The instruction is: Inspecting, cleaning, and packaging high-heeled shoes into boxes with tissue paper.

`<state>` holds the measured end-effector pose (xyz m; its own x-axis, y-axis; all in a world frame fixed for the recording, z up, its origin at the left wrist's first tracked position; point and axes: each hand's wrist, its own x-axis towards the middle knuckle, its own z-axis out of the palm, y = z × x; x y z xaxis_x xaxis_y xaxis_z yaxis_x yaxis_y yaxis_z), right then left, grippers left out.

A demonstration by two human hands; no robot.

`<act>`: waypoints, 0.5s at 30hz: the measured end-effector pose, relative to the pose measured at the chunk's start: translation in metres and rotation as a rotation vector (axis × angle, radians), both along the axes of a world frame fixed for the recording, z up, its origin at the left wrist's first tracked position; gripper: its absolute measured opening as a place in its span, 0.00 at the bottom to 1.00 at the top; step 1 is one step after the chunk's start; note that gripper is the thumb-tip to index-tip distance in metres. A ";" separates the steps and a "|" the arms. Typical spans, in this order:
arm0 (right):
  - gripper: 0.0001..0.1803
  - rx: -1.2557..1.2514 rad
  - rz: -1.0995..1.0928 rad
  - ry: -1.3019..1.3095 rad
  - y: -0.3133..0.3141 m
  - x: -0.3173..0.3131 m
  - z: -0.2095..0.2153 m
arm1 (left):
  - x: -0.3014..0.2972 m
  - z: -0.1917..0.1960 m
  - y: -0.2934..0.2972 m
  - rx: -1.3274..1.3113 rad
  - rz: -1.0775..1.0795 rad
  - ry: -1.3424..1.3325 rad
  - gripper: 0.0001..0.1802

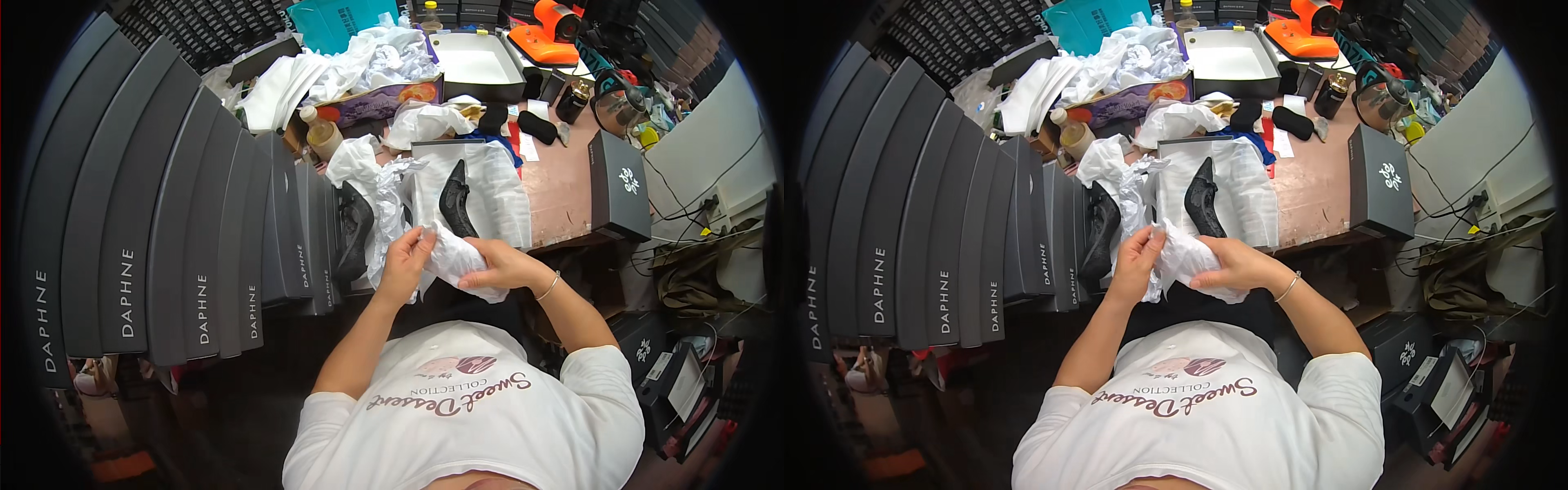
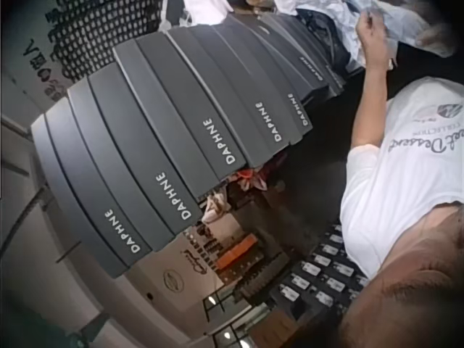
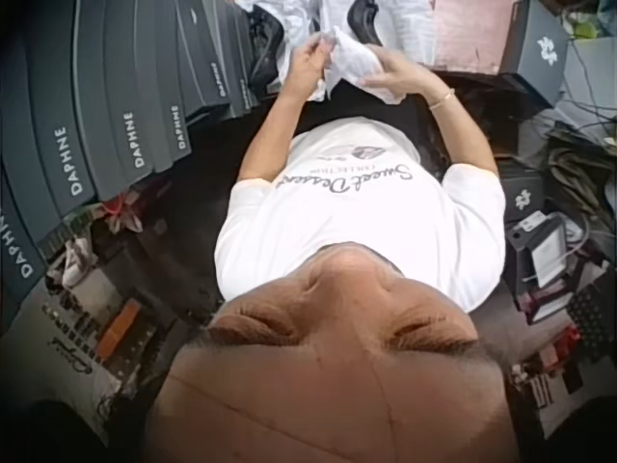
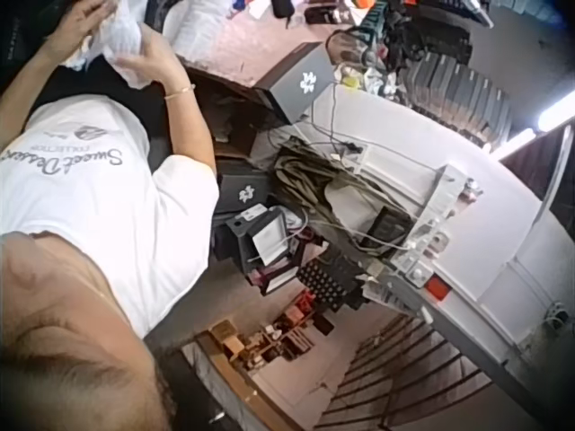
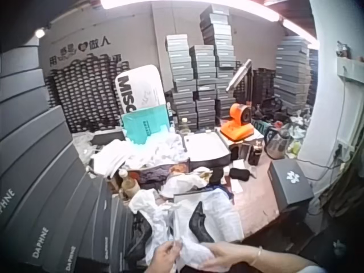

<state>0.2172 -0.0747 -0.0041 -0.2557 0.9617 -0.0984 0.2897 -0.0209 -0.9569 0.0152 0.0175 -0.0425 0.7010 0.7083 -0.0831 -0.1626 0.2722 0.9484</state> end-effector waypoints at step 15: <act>0.32 0.677 0.136 -0.589 -0.019 -0.037 0.021 | 0.008 -0.034 -0.045 -0.586 -0.156 -0.004 0.22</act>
<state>0.1798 -0.0937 0.0173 -0.4590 0.8264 0.3263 0.6946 0.5628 -0.4481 0.0230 -0.0272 -0.0764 0.7939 0.4348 -0.4251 -0.0826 0.7697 0.6330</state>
